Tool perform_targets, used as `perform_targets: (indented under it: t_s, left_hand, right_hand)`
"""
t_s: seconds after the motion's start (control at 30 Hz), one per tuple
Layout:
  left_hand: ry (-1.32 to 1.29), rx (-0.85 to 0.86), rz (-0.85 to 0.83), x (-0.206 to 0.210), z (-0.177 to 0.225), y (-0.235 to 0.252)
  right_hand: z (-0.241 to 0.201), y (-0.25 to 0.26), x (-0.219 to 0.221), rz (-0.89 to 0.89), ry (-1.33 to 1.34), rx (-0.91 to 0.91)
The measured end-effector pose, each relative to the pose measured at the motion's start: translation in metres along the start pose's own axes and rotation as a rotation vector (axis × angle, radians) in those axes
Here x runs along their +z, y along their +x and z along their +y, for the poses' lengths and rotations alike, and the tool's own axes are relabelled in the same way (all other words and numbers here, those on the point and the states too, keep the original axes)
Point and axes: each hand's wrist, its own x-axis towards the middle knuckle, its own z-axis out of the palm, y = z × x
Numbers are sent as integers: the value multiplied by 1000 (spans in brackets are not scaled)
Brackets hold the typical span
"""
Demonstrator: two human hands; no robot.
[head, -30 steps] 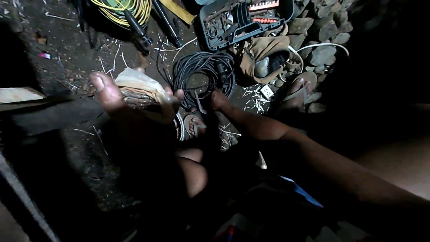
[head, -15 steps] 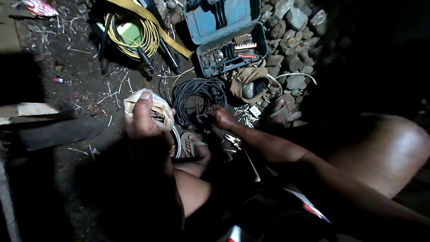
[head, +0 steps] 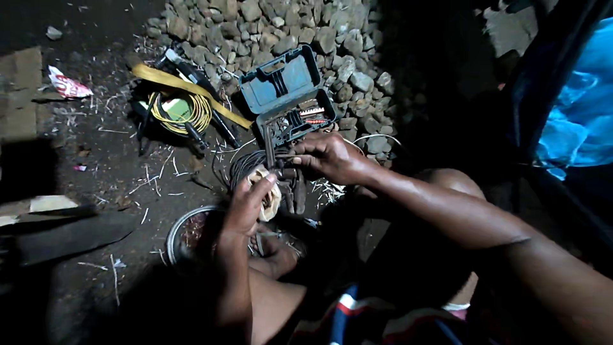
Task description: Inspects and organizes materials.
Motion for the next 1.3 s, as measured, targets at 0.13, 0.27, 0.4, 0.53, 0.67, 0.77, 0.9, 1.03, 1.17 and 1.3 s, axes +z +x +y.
perform_targets:
  t_s: [0.13, 0.27, 0.4, 0.53, 0.67, 0.77, 0.9, 1.03, 1.17, 1.3]
  left_hand:
    - [58, 49, 8, 25, -18, 2]
    - [-217, 34, 109, 55, -31, 11]
    - [-403, -14, 72, 64, -33, 24]
    - [-498, -60, 65, 51, -25, 27]
    - [-533, -59, 75, 46, -21, 28]
    - [-512, -16, 47, 47, -23, 26]
    - [-489, 57, 61, 48, -26, 24]
    - [-401, 159, 156, 47, -29, 22]
    - [-195, 311, 306, 48, -28, 21]
    - [-16, 402, 344, 40, -29, 23]
  right_hand:
    - [-1, -21, 8, 26, -12, 76]
    - [-6, -25, 1, 110, 62, 95]
    - [-9, -19, -34, 272, 201, 96]
    - [-3, -19, -68, 427, 281, 184]
    - [-7, -27, -55, 302, 62, 181]
    - [-10, -30, -42, 270, -97, 64]
    - [-11, -27, -36, 319, -265, -53]
    - [-10, -27, -30, 320, -335, -51]
    - [-11, -29, -30, 307, -428, -81]
    - [-8, -31, -27, 314, -539, -177]
